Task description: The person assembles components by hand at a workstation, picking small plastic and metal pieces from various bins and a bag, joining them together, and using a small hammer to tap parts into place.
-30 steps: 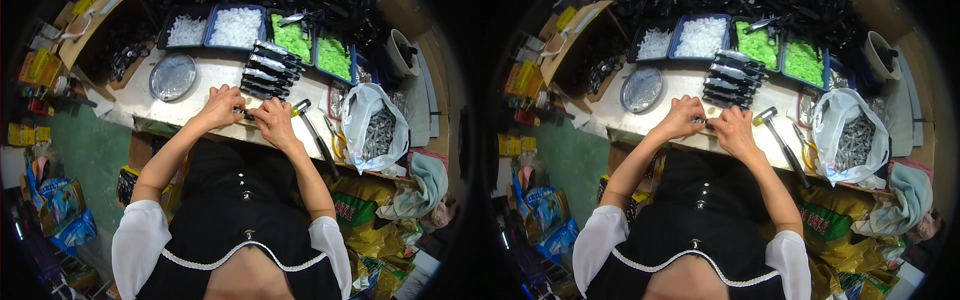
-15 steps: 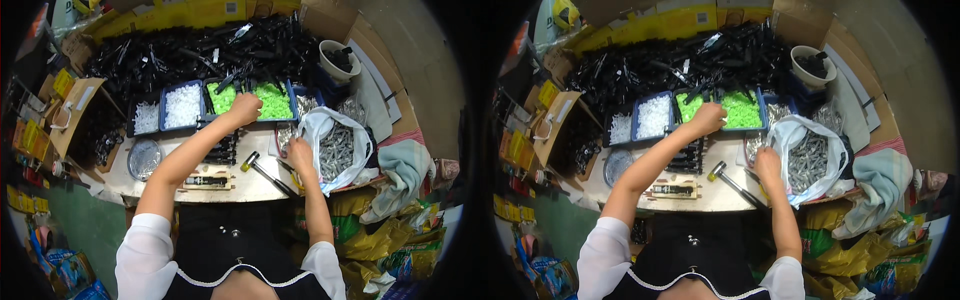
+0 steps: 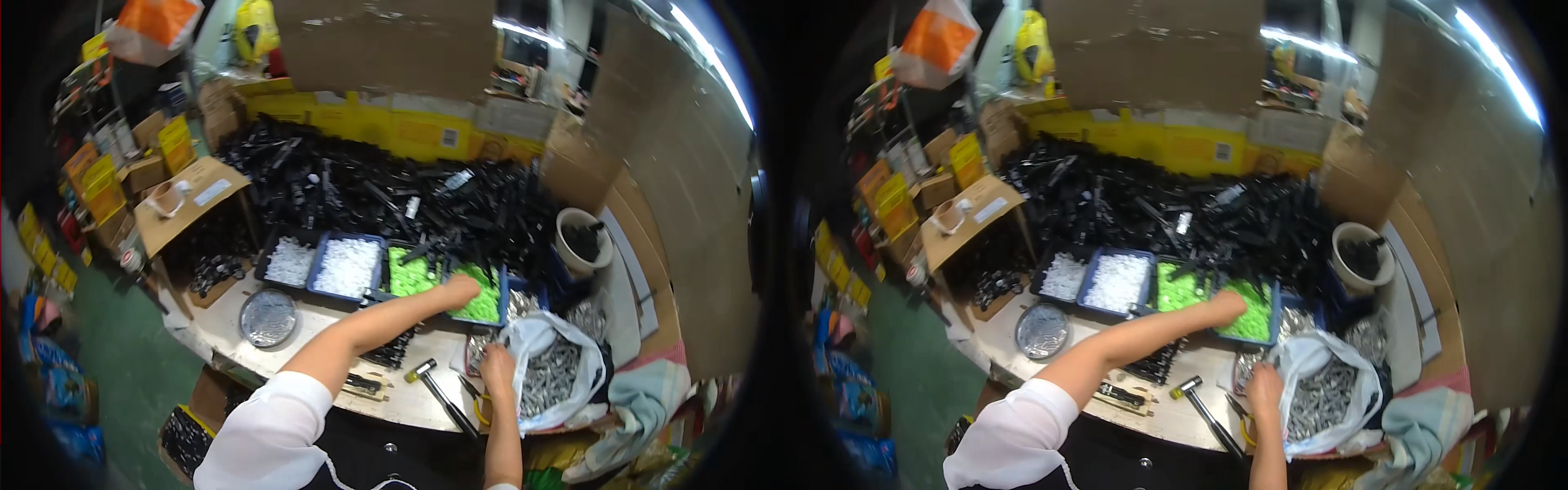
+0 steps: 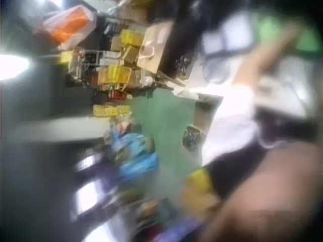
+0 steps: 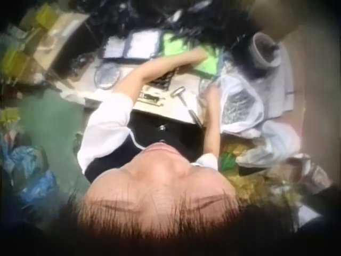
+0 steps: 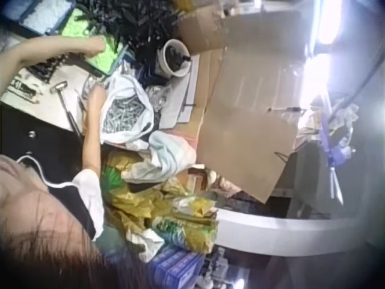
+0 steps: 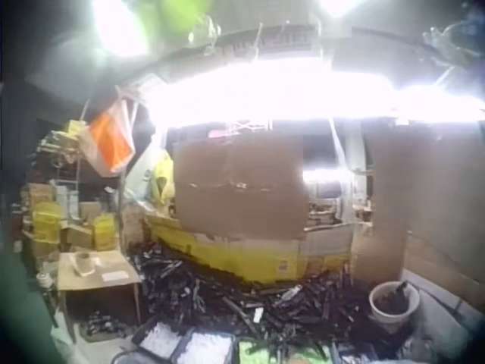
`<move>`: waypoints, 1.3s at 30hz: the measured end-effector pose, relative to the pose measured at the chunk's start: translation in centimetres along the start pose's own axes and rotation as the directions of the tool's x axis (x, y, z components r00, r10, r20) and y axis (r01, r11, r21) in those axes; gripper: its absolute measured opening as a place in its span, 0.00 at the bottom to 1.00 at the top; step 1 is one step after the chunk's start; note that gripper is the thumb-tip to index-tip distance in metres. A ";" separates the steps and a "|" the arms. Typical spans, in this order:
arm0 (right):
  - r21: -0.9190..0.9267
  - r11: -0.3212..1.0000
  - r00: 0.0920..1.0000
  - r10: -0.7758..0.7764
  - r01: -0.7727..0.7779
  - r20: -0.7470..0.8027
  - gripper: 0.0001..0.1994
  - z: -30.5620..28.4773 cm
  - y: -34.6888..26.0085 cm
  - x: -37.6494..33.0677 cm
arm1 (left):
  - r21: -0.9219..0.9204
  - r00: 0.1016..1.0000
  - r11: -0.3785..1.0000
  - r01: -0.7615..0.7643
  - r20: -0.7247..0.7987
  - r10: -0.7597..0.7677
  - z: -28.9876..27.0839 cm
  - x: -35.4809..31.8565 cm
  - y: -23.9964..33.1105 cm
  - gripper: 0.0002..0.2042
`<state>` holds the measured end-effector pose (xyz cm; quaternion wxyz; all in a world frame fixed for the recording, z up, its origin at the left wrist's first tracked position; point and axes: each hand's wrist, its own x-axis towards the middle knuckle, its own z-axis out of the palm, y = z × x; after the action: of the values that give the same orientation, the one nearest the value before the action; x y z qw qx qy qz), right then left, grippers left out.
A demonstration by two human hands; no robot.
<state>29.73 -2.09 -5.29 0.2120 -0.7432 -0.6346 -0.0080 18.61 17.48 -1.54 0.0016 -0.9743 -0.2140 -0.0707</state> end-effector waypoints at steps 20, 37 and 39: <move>0.006 1.000 0.999 -0.012 0.013 -0.037 0.05 -0.2 -0.2 0.2 | 0.144 0.998 0.989 0.022 -0.067 -0.013 -0.2 -1.0 2.1 0.03; 0.450 0.888 0.949 0.218 -0.096 -0.227 0.07 -0.4 0.0 -0.4 | -0.572 0.934 0.789 0.226 -0.103 -0.343 -0.8 -2.0 1.0 0.08; 0.453 0.879 0.933 0.274 -0.146 -0.231 0.07 -0.5 0.0 -0.3 | -0.983 0.901 0.033 0.182 0.153 -0.407 -1.4 -3.2 0.8 0.05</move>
<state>29.78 -2.52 -4.91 0.4598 -0.7341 -0.4975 0.0467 15.91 15.35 -0.62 -0.6424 -0.6461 -0.3067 -0.2753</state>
